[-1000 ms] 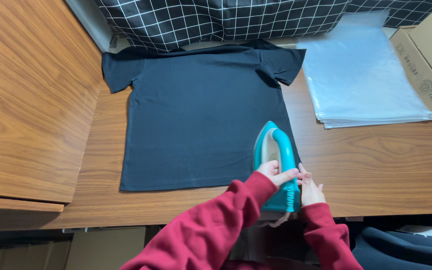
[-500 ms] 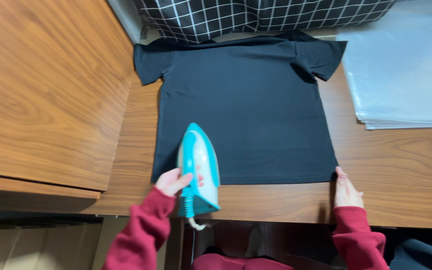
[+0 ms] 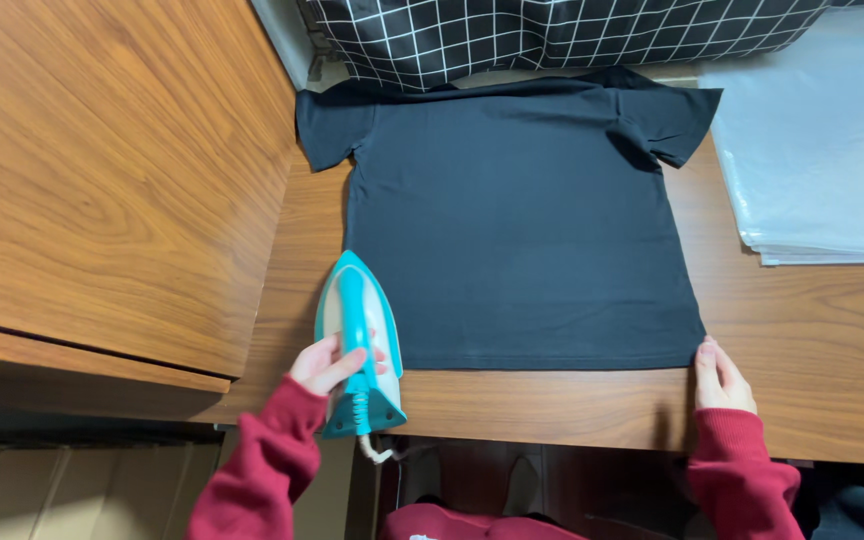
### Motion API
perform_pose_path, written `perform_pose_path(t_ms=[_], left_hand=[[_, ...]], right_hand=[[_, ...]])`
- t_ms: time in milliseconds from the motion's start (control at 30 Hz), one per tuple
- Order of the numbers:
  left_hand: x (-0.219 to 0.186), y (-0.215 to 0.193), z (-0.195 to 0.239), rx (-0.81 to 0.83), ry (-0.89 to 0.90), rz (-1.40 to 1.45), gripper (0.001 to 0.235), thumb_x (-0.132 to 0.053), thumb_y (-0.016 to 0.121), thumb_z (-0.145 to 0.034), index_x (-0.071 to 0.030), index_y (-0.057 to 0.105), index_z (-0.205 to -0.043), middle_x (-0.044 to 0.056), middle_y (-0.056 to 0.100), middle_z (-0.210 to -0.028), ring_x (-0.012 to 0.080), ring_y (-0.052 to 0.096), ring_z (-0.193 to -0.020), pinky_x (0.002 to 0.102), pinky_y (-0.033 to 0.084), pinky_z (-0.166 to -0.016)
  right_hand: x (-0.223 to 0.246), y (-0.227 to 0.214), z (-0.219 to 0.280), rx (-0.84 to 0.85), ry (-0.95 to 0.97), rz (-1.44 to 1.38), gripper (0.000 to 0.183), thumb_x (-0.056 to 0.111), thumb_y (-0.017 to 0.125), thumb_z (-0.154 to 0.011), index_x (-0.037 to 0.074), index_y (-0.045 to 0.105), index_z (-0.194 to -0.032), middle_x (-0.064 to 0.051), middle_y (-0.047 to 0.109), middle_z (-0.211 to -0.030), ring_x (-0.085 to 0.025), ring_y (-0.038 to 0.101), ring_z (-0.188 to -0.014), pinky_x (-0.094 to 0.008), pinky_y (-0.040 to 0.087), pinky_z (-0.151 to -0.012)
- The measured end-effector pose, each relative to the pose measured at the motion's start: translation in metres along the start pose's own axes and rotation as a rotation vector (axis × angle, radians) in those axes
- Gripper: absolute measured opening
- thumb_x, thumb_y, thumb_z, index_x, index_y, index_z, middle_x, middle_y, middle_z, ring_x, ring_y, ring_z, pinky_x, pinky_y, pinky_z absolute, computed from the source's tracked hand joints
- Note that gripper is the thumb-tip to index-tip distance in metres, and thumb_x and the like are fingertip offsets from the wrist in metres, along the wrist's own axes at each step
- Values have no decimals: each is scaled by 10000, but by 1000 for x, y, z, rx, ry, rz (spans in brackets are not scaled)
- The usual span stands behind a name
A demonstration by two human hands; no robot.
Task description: The person removes a black t-shirt from a hanger, lays it on a wooden table, and irons both the front and back using a teal iron. After ironing, the person folds the t-shirt neatly, places it into a clear plastic bag, and puts the bag into a cardboard box.
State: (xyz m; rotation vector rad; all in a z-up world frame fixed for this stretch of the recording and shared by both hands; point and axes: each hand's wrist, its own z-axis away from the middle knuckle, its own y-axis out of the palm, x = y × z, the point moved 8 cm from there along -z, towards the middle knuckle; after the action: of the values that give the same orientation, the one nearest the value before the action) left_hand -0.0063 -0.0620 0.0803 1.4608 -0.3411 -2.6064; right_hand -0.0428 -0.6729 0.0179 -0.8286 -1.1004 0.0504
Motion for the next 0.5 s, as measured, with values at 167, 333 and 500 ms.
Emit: perform_pose_path(t_ms=[167,333,500], left_hand=[[-6,104,-24,281,97,-129,409,-86,785,-902,102,654,-1241,315,805,-1146,389,823,-965,461,704,-872],[-8,253,-9,506,199,-397,312,-236,863,-864,-86,656,-1042,125,827,-1108,218,819,-1009,323,669,-845],[26,397,8,916,374,-495,722,-387,766,-853,-94,600,-1492,126,731,-1370,237,708,-1246,357,568,-1136]], right_hand=[[99,13,63,-2,-144,-300,421,316,630,-1063,73,696,-1400,-156,735,-1312,-215,674,-1241,-333,489,-1127],[117,54,81,402,99,-731,487,291,509,-1077,-84,664,-1347,-414,764,-1095,-535,779,-966,-560,629,-907],[12,25,6,456,93,-1004,749,652,575,-1030,12,658,-1410,-266,750,-1210,-449,736,-930,-570,597,-640]])
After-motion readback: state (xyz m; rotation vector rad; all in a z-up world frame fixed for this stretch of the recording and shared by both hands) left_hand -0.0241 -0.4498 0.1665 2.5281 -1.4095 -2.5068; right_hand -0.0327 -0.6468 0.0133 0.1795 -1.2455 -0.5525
